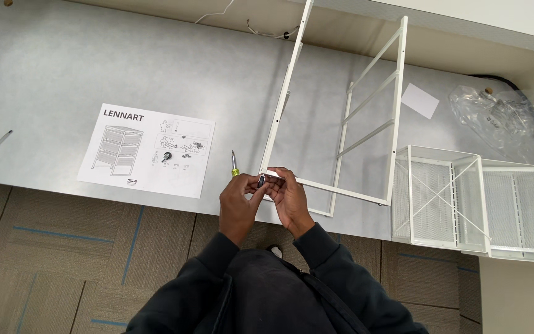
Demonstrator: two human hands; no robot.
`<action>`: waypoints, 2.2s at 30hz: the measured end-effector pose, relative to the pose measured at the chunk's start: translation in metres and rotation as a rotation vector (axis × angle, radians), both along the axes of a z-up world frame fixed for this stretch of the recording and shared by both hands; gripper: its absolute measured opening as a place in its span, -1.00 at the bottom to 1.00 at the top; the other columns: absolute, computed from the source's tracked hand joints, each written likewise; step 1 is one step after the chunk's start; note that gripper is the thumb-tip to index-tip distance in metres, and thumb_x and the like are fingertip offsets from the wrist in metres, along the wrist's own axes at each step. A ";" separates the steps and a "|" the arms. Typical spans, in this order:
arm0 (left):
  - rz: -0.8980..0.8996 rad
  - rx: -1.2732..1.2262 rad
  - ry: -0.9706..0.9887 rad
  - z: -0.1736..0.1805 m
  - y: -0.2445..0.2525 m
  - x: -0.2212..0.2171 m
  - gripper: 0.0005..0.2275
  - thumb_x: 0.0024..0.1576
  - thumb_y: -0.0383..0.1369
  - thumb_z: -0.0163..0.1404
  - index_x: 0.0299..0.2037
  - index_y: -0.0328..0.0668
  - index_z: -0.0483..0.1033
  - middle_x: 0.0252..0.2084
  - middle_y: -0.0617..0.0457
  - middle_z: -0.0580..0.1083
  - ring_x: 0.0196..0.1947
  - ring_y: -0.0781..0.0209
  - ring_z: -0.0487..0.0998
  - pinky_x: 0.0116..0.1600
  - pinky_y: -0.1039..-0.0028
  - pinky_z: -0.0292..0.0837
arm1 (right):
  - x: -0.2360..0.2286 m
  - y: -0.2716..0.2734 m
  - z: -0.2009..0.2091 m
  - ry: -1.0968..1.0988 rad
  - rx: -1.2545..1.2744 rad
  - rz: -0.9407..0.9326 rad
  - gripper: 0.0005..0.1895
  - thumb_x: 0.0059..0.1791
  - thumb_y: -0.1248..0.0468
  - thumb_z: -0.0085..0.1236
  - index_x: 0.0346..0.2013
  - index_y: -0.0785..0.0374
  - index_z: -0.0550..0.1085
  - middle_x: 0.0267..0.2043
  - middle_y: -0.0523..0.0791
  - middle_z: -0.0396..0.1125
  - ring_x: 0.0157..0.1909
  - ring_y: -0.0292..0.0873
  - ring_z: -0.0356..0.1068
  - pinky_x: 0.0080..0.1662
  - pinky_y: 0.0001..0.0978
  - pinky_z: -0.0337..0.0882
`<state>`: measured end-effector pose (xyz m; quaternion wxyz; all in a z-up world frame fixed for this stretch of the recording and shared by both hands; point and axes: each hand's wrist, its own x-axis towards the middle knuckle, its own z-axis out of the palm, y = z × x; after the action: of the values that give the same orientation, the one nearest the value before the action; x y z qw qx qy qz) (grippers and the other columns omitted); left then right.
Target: The person assembles a white metal shelving unit on a gray workbench. They align two ladder-like side frames, then use a screwdriver to tighten multiple screws at the joints. The person also handles small metal fasteners and refers to an instruction sheet labeled Lennart.
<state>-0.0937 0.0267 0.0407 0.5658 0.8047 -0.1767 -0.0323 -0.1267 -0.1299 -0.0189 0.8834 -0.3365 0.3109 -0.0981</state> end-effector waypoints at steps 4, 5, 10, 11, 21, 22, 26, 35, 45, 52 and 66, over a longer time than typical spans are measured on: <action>0.032 -0.016 0.027 0.003 -0.001 -0.004 -0.80 0.30 -0.43 0.42 -0.04 -0.38 0.68 -0.24 -0.18 0.61 -0.14 -0.17 0.83 -0.09 0.26 0.85 | -0.002 0.006 0.029 -0.036 -0.021 0.020 -0.51 0.20 0.19 0.22 0.38 0.39 0.58 -0.11 0.11 0.67 -0.22 -0.21 0.70 -0.09 -0.40 0.75; 0.050 0.016 0.010 0.004 -0.003 -0.005 -0.80 0.29 -0.40 0.44 -0.07 -0.33 0.69 -0.26 -0.15 0.63 -0.18 -0.11 0.83 -0.12 0.26 0.82 | -0.002 0.005 0.027 -0.035 -0.015 0.025 -0.50 0.21 0.16 0.21 0.37 0.39 0.59 -0.07 0.11 0.68 -0.19 -0.21 0.70 -0.07 -0.40 0.74; 0.073 0.042 -0.039 -0.003 -0.005 -0.008 -0.82 0.32 -0.37 0.42 -0.09 -0.29 0.69 -0.26 -0.14 0.64 -0.23 -0.03 0.77 -0.14 0.23 0.72 | -0.001 0.004 0.019 -0.034 0.052 0.021 -0.54 0.21 0.14 0.23 0.27 0.42 0.67 0.01 0.15 0.70 -0.17 -0.16 0.71 -0.04 -0.39 0.73; 0.073 0.047 -0.068 -0.007 -0.007 -0.007 -0.82 0.32 -0.36 0.42 -0.08 -0.28 0.70 -0.25 -0.13 0.64 -0.23 -0.03 0.77 -0.13 0.23 0.71 | 0.001 0.002 0.020 -0.044 0.059 0.031 -0.54 0.20 0.15 0.22 0.28 0.42 0.66 0.06 0.16 0.69 -0.15 -0.15 0.71 -0.03 -0.39 0.73; 0.061 0.054 -0.129 -0.018 -0.011 -0.003 -0.82 0.35 -0.33 0.39 -0.06 -0.23 0.68 -0.25 -0.07 0.64 -0.21 -0.06 0.73 -0.09 0.20 0.66 | 0.001 -0.010 0.017 -0.062 0.090 0.171 -0.54 0.23 0.09 0.08 0.28 0.30 0.66 0.30 0.10 0.65 0.04 -0.10 0.73 0.09 -0.31 0.72; 0.061 0.053 -0.129 -0.017 -0.010 -0.003 -0.82 0.35 -0.33 0.39 -0.06 -0.23 0.68 -0.25 -0.07 0.64 -0.21 -0.06 0.73 -0.09 0.20 0.66 | 0.001 -0.008 0.023 -0.062 0.089 0.171 -0.54 0.23 0.09 0.08 0.28 0.30 0.66 0.30 0.10 0.65 0.04 -0.10 0.73 0.09 -0.31 0.72; 0.058 0.037 -0.117 -0.014 -0.011 -0.001 -0.83 0.36 -0.34 0.37 -0.05 -0.26 0.68 -0.24 -0.09 0.64 -0.18 -0.09 0.75 -0.06 0.21 0.67 | 0.002 -0.009 0.025 -0.059 0.094 0.202 -0.53 0.23 0.06 0.05 0.28 0.28 0.66 0.28 0.05 0.66 0.03 -0.16 0.72 0.11 -0.33 0.71; 0.038 0.022 -0.119 -0.014 -0.010 0.002 -0.83 0.36 -0.35 0.38 -0.04 -0.25 0.68 -0.24 -0.09 0.64 -0.20 -0.09 0.74 -0.08 0.20 0.67 | -0.002 -0.010 0.025 -0.061 0.082 0.234 -0.51 0.24 0.04 0.02 0.29 0.24 0.67 0.23 0.01 0.68 -0.01 -0.22 0.70 0.11 -0.34 0.69; -0.100 -0.015 0.035 -0.065 0.028 0.025 -0.74 0.30 -0.18 0.45 0.04 -0.05 0.70 -0.03 0.04 0.67 -0.13 0.07 0.81 -0.04 0.28 0.66 | -0.021 -0.027 0.011 0.004 -0.059 0.278 -0.46 0.25 0.00 0.01 0.26 0.34 0.66 0.18 0.17 0.65 0.02 0.03 0.71 0.23 -0.04 0.68; 0.181 0.168 0.200 -0.184 0.099 0.128 -0.80 0.41 -0.43 0.30 0.18 -0.20 0.63 0.07 -0.20 0.59 -0.01 -0.25 0.78 0.06 0.06 0.69 | -0.030 -0.039 0.011 0.021 -0.108 0.306 -0.43 0.24 -0.02 -0.07 0.27 0.34 0.64 0.22 0.15 0.63 0.03 0.03 0.69 0.22 0.01 0.67; 0.161 1.006 0.096 -0.326 0.201 0.283 -0.54 0.38 -0.32 0.31 0.48 0.27 0.53 0.42 -0.01 0.40 0.35 -0.24 0.59 0.43 0.08 0.65 | -0.041 -0.032 0.012 0.078 -0.087 0.240 -0.57 0.25 0.04 -0.07 0.11 0.28 0.61 0.19 0.19 0.63 0.02 0.09 0.67 0.12 0.00 0.67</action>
<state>0.1894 0.2273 -0.2850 0.1166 0.9861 -0.0508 -0.1065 -0.1672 -0.1617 -0.0065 0.8607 -0.4127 0.2980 0.0080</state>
